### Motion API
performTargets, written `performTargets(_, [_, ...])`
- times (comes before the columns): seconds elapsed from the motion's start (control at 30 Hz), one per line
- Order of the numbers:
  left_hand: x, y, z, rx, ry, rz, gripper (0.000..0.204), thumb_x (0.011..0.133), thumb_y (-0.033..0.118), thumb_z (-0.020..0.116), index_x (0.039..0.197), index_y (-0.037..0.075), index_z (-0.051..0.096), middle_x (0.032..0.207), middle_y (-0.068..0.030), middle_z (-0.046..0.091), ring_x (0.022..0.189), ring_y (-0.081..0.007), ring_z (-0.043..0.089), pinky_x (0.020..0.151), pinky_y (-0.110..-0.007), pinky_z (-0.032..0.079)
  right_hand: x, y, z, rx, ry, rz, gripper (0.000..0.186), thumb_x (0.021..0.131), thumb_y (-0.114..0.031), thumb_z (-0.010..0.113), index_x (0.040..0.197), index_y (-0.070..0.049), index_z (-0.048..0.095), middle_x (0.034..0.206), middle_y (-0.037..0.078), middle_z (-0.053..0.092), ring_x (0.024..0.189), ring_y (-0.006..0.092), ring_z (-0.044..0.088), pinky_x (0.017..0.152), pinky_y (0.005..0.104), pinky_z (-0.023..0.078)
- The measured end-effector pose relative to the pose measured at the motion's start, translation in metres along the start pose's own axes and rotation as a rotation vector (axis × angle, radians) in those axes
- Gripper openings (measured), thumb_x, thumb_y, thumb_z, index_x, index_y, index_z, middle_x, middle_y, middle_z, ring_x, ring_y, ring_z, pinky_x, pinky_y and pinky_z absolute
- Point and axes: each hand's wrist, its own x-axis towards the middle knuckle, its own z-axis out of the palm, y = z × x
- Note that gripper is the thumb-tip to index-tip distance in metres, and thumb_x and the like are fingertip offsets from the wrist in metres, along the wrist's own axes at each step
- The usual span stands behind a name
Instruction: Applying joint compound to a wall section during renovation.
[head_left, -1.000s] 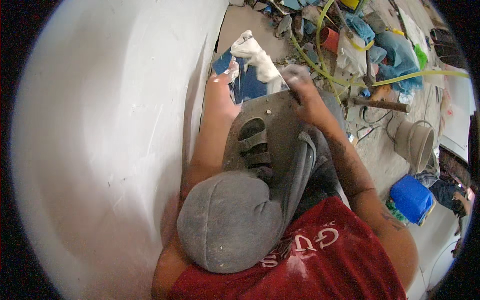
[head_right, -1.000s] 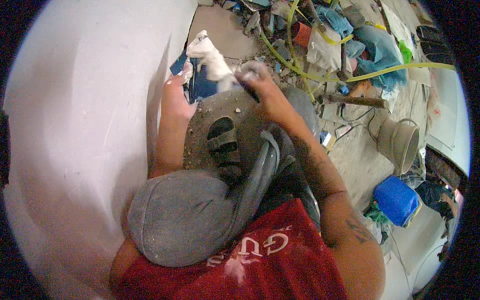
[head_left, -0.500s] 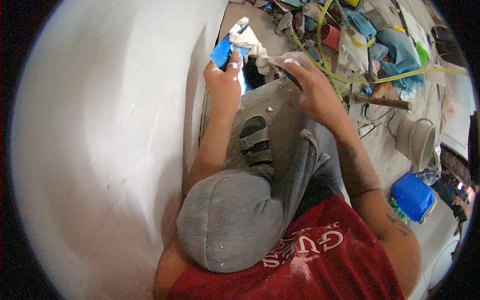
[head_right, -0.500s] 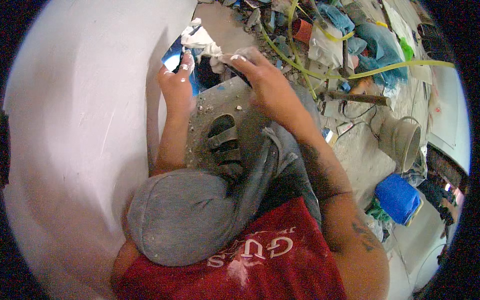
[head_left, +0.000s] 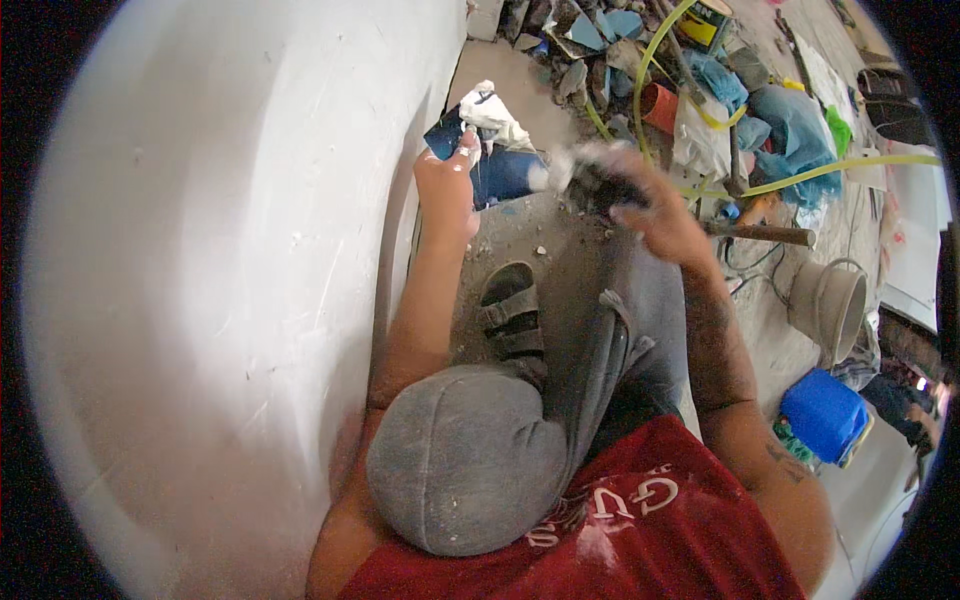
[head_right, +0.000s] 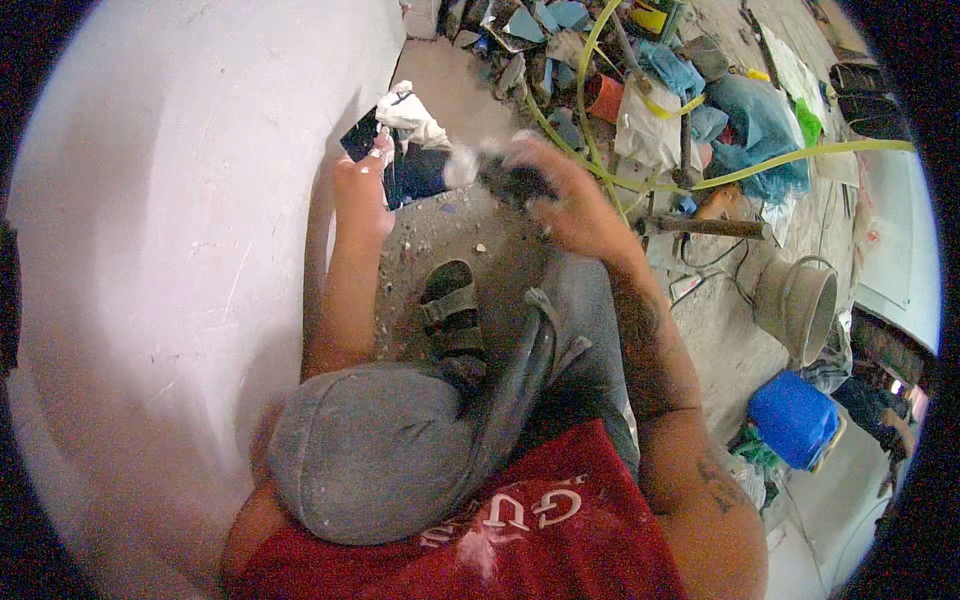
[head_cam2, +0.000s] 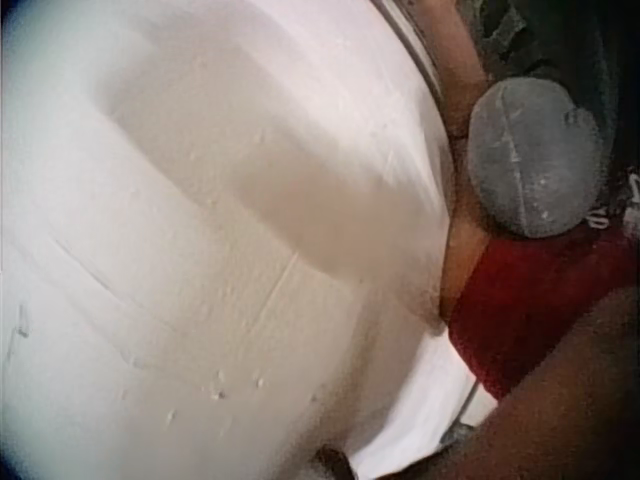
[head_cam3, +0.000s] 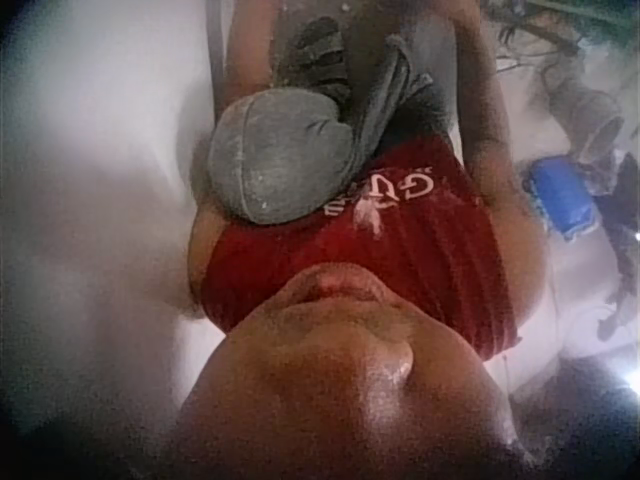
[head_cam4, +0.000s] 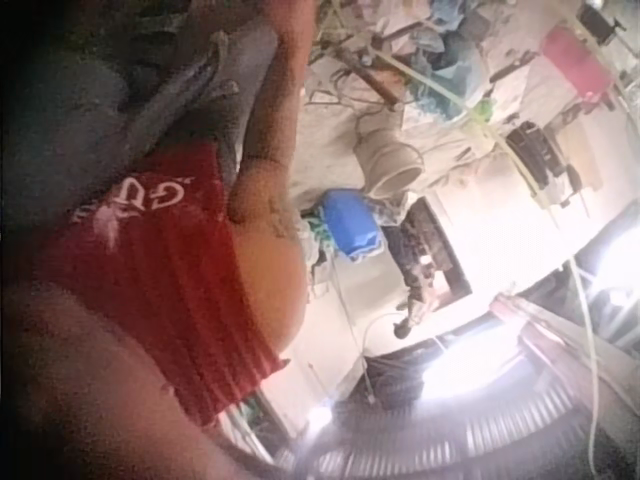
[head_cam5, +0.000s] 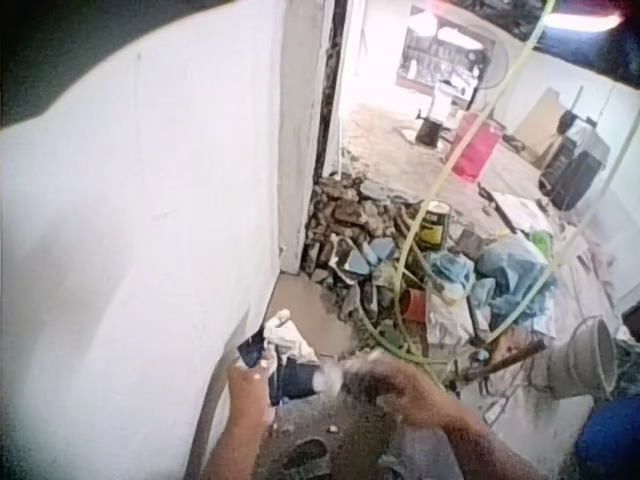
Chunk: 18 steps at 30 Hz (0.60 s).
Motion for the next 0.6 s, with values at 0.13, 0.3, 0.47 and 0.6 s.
performTargets(0.13, [-0.014, 0.013, 0.015, -0.363, -0.088, -0.347, 0.014, 0.083, 0.009, 0.058, 0.094, 0.002, 0.056, 0.077, -0.0049, 0.06, 0.062, -0.014, 0.06, 0.049, -0.03, 0.048, 0.015, -0.008, 0.011, 0.033, 0.252, -0.026, 0.064, 0.058, 0.01, 0.05, 0.12, -0.004, 0.047, 0.121, 0.016, 0.048, 0.119, 0.0301, 0.041, 0.101, 0.0349, 0.031])
performTargets(0.3, [-0.014, 0.01, 0.016, -0.433, -0.154, -0.305, 0.017, 0.084, 0.007, 0.054, 0.101, 0.003, 0.055, 0.083, -0.0049, 0.061, 0.069, -0.0162, 0.062, 0.059, -0.033, 0.053, 0.008, 0.008, 0.044, -0.224, 0.244, -0.055, 0.062, 0.061, 0.008, 0.058, 0.121, -0.008, 0.048, 0.119, 0.017, 0.043, 0.114, 0.0342, 0.043, 0.099, 0.0348, 0.033])
performTargets(0.47, [-0.024, 0.011, 0.012, -0.498, -0.096, -0.272, 0.021, 0.082, 0.011, 0.06, 0.101, 0.001, 0.055, 0.081, -0.0056, 0.059, 0.066, -0.0165, 0.059, 0.056, -0.031, 0.049, -0.003, 0.046, 0.02, -0.309, 0.033, 0.0, 0.06, 0.061, 0.013, 0.05, 0.118, -0.003, 0.047, 0.112, 0.016, 0.048, 0.112, 0.0313, 0.044, 0.099, 0.0343, 0.031])
performTargets(0.6, [-0.015, -0.003, 0.008, -0.138, -0.013, -0.138, 0.016, 0.082, 0.01, 0.061, 0.094, 0.0, 0.058, 0.08, -0.0025, 0.059, 0.064, -0.0121, 0.054, 0.055, -0.028, 0.044, 0.008, 0.0, -0.012, -0.248, 0.205, 0.097, 0.049, 0.067, 0.012, 0.046, 0.114, -0.003, 0.049, 0.112, 0.016, 0.051, 0.112, 0.0306, 0.047, 0.097, 0.0347, 0.034])
